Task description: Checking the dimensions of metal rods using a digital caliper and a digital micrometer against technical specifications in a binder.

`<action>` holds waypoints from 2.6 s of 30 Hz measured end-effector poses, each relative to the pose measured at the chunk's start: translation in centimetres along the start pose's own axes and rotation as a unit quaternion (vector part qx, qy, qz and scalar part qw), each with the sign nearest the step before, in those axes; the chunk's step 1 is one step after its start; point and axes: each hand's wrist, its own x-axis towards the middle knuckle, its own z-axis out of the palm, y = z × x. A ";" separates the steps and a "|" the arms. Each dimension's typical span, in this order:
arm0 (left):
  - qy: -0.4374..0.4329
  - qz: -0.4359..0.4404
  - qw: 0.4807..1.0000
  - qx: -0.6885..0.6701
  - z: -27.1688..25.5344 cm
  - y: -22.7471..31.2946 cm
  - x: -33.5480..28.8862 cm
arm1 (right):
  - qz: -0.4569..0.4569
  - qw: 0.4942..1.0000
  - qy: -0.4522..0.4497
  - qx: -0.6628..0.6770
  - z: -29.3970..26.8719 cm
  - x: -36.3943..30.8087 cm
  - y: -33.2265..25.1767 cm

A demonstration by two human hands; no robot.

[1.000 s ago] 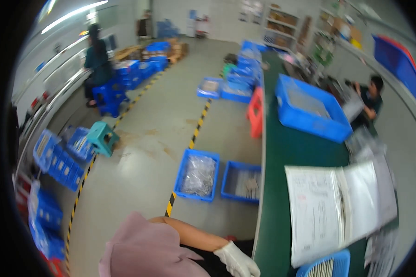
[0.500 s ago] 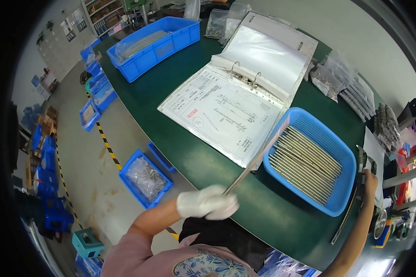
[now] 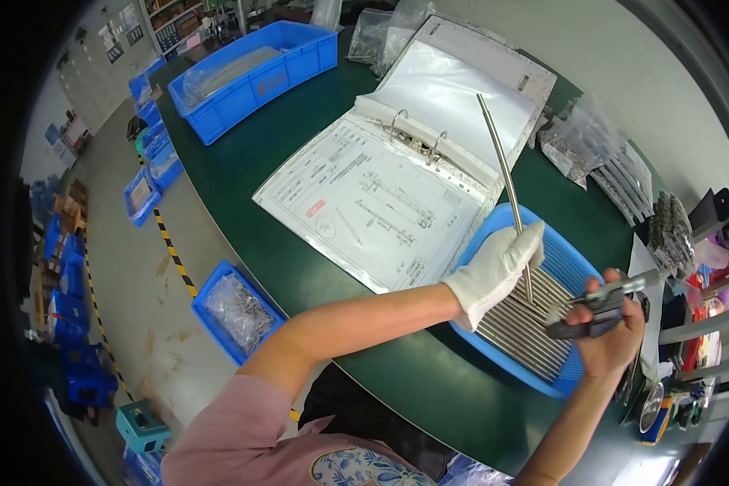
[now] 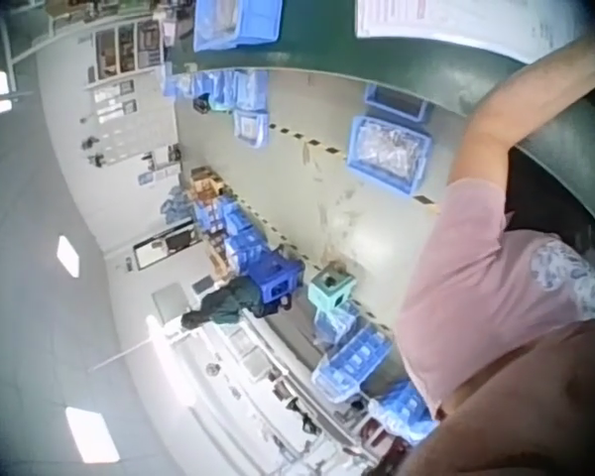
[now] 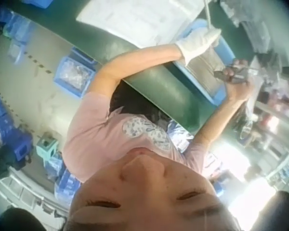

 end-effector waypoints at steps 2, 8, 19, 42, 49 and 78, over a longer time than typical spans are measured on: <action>0.008 0.030 0.999 0.021 -0.6 0.1 0.5 | 0.045 0.997 -0.060 -0.031 0.7 1.5 1.9; 0.026 -0.037 0.996 -0.073 -0.7 1.1 0.4 | 0.065 0.996 0.054 -0.003 2.7 1.5 1.2; -0.034 -0.101 0.994 0.009 -0.6 1.3 0.5 | 0.080 0.988 0.130 0.027 -0.5 3.4 0.7; -0.059 -0.101 0.989 0.095 0.8 1.4 -0.2 | 0.113 0.987 0.114 -0.031 0.3 3.3 1.2; -0.062 -0.101 0.990 0.071 0.7 1.3 -0.2 | 0.093 0.993 0.068 -0.028 -0.1 3.2 1.4; -0.065 -0.094 0.987 0.110 1.0 1.4 -0.2 | 0.085 0.991 0.085 -0.067 0.1 2.9 1.2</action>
